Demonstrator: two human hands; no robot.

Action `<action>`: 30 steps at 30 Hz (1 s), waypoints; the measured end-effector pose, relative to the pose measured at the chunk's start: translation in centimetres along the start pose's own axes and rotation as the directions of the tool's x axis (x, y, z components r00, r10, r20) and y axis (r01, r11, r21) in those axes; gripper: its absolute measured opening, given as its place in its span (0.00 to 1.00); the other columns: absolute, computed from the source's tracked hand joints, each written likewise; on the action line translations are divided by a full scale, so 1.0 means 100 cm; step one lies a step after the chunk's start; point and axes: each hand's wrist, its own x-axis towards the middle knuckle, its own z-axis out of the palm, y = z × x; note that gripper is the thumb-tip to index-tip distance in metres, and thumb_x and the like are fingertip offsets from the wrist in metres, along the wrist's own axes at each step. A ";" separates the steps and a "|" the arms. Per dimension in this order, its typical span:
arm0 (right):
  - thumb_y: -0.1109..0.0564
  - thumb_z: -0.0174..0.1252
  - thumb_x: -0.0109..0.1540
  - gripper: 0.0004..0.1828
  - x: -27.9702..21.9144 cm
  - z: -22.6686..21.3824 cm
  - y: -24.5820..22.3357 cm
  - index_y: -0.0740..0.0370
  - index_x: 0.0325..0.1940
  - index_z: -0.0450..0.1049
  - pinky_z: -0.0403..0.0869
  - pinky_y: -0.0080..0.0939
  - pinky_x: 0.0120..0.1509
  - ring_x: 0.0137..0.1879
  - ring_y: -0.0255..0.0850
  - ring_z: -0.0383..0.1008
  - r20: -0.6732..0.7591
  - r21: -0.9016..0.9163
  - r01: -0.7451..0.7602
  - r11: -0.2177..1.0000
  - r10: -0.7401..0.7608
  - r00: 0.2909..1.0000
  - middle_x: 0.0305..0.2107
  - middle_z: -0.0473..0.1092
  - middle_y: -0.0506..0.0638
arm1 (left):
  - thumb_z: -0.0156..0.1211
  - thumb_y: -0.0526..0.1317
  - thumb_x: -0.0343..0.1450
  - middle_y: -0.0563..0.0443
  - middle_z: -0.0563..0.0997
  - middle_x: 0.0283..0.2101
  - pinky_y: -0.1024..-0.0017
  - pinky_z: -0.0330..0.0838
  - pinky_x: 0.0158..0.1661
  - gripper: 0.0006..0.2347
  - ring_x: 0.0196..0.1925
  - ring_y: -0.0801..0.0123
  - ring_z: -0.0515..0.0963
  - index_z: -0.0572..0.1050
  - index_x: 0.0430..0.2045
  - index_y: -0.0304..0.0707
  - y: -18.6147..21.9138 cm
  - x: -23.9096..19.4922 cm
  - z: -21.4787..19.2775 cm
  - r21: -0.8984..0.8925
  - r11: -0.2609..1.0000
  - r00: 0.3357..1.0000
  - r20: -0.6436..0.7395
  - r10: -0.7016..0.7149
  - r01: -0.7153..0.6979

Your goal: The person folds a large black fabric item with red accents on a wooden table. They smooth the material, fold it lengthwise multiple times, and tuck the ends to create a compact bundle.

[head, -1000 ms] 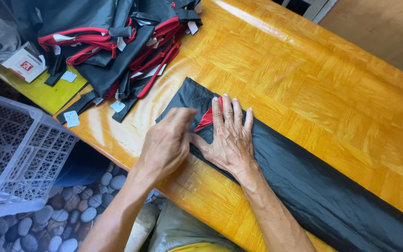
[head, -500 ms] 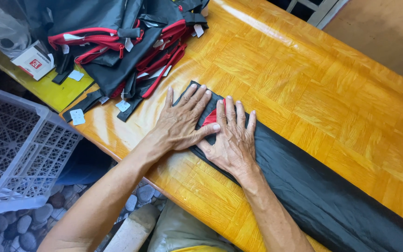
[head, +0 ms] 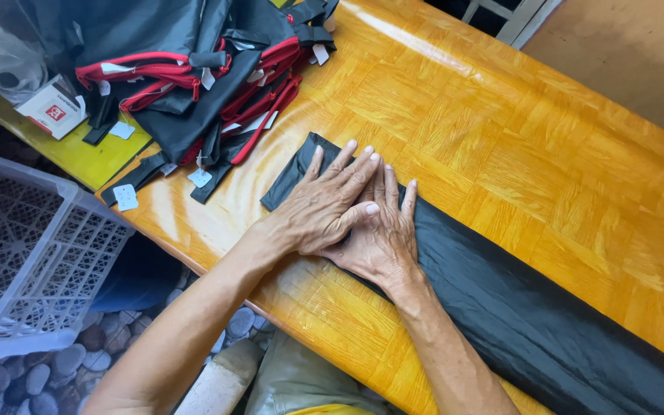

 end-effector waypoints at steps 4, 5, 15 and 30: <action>0.20 0.66 0.42 0.78 0.002 -0.011 -0.005 0.70 0.79 0.41 0.32 0.74 0.79 0.82 0.56 0.37 0.085 0.068 -0.057 0.996 0.051 0.995 0.76 0.41 0.65 | 0.34 0.62 0.78 0.40 0.49 0.78 0.34 0.30 0.71 0.33 0.80 0.46 0.44 0.43 0.76 0.44 -0.007 0.002 0.006 -0.019 1.000 0.999 0.053 0.002 -0.001; 0.22 0.67 0.42 0.78 0.002 -0.011 -0.006 0.70 0.79 0.40 0.31 0.73 0.80 0.82 0.56 0.36 0.083 0.065 -0.057 0.996 0.052 0.995 0.76 0.41 0.65 | 0.34 0.63 0.78 0.40 0.50 0.78 0.34 0.28 0.71 0.34 0.80 0.47 0.45 0.43 0.76 0.42 -0.007 0.003 0.005 0.013 1.000 0.998 0.066 -0.012 0.011; 0.14 0.66 0.41 0.85 -0.014 -0.035 0.034 0.71 0.79 0.35 0.29 0.71 0.81 0.82 0.62 0.32 0.302 0.217 -0.062 0.974 -0.007 0.953 0.76 0.35 0.69 | 0.38 0.74 0.70 0.41 0.52 0.77 0.38 0.29 0.72 0.43 0.79 0.50 0.46 0.47 0.75 0.45 -0.005 0.002 0.008 0.192 0.981 0.995 0.098 -0.036 0.017; 0.07 0.55 0.46 0.77 -0.049 -0.038 0.045 0.63 0.79 0.45 0.31 0.80 0.77 0.80 0.59 0.38 0.204 -0.028 -0.039 0.999 0.044 0.978 0.76 0.42 0.60 | 0.35 0.73 0.71 0.48 0.51 0.78 0.22 0.23 0.64 0.38 0.79 0.45 0.41 0.49 0.75 0.57 0.047 -0.005 -0.003 0.262 0.956 0.991 -0.011 -0.134 0.132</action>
